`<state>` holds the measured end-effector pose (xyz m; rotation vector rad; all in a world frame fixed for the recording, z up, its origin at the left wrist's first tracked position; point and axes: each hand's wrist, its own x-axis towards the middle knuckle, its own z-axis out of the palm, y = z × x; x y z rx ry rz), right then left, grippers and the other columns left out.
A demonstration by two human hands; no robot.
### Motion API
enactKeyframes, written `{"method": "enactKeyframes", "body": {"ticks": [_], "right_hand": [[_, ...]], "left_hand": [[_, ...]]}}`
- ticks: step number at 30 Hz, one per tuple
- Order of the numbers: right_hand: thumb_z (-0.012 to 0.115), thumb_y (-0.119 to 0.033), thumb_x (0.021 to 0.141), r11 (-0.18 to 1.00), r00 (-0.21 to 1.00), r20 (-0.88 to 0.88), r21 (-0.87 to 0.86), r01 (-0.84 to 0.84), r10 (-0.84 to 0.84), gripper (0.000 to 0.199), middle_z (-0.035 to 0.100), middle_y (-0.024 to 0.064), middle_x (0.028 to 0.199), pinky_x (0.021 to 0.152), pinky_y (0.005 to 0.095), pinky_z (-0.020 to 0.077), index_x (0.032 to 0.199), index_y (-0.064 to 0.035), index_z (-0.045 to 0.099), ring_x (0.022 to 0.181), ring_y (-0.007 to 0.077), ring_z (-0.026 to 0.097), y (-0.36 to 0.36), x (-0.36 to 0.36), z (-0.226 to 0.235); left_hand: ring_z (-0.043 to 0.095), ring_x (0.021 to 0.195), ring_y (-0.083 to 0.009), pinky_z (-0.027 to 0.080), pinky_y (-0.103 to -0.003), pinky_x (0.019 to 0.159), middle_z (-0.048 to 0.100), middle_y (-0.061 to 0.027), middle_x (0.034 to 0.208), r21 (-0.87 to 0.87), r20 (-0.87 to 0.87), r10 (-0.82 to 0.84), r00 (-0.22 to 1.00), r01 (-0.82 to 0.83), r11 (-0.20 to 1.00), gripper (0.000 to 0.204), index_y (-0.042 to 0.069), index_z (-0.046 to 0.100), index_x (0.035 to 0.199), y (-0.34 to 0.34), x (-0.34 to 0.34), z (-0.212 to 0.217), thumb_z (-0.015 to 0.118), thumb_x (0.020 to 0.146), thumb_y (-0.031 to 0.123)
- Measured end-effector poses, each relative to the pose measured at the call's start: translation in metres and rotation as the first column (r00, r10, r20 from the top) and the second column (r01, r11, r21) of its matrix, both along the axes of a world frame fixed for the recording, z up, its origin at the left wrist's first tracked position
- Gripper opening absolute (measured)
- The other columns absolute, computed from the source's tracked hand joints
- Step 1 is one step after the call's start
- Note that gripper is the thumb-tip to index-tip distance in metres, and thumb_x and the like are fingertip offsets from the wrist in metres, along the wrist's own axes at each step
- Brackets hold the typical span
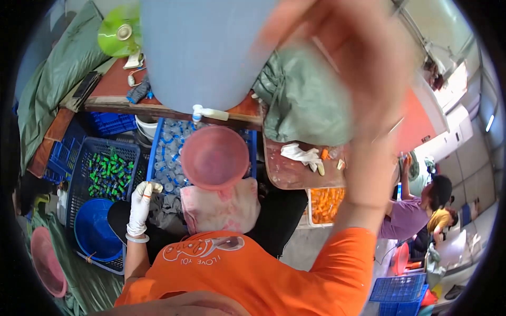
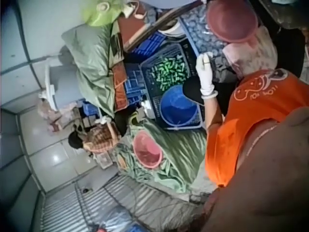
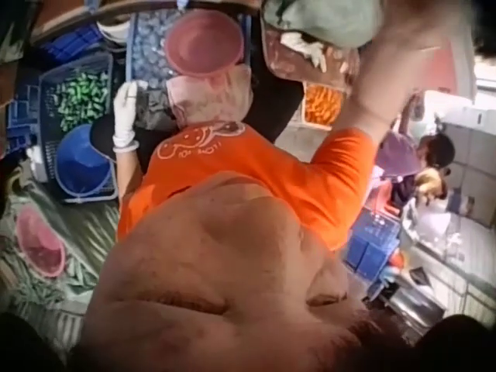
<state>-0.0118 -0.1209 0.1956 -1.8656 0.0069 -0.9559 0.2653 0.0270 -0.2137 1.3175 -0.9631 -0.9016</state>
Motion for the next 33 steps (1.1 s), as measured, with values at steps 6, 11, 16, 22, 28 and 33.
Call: {"method": "enactKeyframes", "body": {"ticks": [6, 11, 16, 22, 28, 33], "right_hand": [[0.051, -0.028, 0.085, 0.329, 0.821, 0.22, 0.838, -0.435, 0.527, 0.047, 0.055, 0.0273, 0.117, 0.095, 0.0418, 0.042, 0.112, 0.0097, 0.051, 0.104, 0.0379, 0.056, 0.103, -0.009, -0.097], [0.048, -0.022, 0.082, -0.135, 0.782, 0.418, 0.905, -0.404, 0.462, 0.059, 0.052, 0.0401, 0.112, 0.095, 0.0437, 0.0441, 0.123, 0.0178, 0.037, 0.107, 0.0418, 0.056, 0.132, -0.028, -0.066], [0.052, -0.026, 0.083, 0.165, 0.72, 0.644, 0.705, -0.69, 0.259, 0.041, 0.059, 0.027, 0.101, 0.089, 0.0405, 0.0446, 0.105, 0.0083, 0.054, 0.097, 0.0356, 0.059, 0.092, -0.057, -0.136], [0.057, -0.011, 0.088, 0.785, 0.743, -0.256, -0.232, 0.574, -0.618, 0.022, 0.064, 0.008, 0.092, 0.073, 0.0288, 0.0484, 0.105, 0.0012, 0.059, 0.083, 0.0138, 0.06, -0.1, -0.102, -0.162], [0.056, -0.013, 0.082, -0.114, 0.055, 0.161, -0.865, 0.489, -0.985, 0.045, 0.053, 0.0126, 0.123, 0.074, 0.044, 0.05, 0.125, -0.0107, 0.047, 0.087, 0.0368, 0.061, -0.32, -0.187, -0.116], [0.051, -0.009, 0.083, -0.139, -0.256, 0.043, -0.919, 0.37, -0.966, 0.063, 0.047, 0.0129, 0.132, 0.076, 0.047, 0.0509, 0.141, -0.0185, 0.028, 0.094, 0.0385, 0.061, -0.403, -0.208, -0.092]], "left_hand": [[0.059, 0.084, -0.0163, 0.046, -0.028, 0.079, 0.064, -0.0072, 0.089, -0.042, 0.094, -0.187, 0.978, 0.191, 0.981, 0.021, -0.001, 0.063, 0.093, -0.009, -0.043, 0.047, 0.048, 0.095, 0.015], [0.059, 0.085, -0.0178, 0.045, -0.029, 0.08, 0.063, -0.0081, 0.09, 0.022, 0.137, -0.31, 0.941, 0.31, 0.95, 0.019, -0.001, 0.062, 0.094, -0.015, -0.081, 0.057, 0.049, 0.094, 0.013], [0.058, 0.082, -0.021, 0.045, -0.03, 0.077, 0.062, -0.0097, 0.089, 0.074, 0.15, -0.411, 0.899, 0.404, 0.912, 0.014, 0.0, 0.061, 0.094, -0.026, -0.103, 0.055, 0.052, 0.09, 0.01], [0.058, 0.077, -0.0245, 0.046, -0.031, 0.073, 0.062, -0.0108, 0.088, -0.023, 0.507, -0.258, 0.822, 0.312, 0.95, 0.013, 0.0, 0.061, 0.093, -0.019, -0.094, 0.065, 0.053, 0.089, 0.009], [0.059, 0.071, -0.0157, 0.047, -0.029, 0.069, 0.063, -0.0056, 0.078, 0.028, 0.447, -0.063, 0.892, 0.056, 0.998, 0.023, 0.0, 0.063, 0.088, -0.004, -0.08, 0.051, 0.052, 0.093, 0.02], [0.059, 0.075, -0.0129, 0.048, -0.027, 0.072, 0.064, -0.006, 0.082, 0.116, 0.304, 0.079, 0.949, -0.119, 0.986, 0.028, -0.001, 0.062, 0.09, 0.024, -0.058, 0.024, 0.051, 0.096, 0.024]]}}
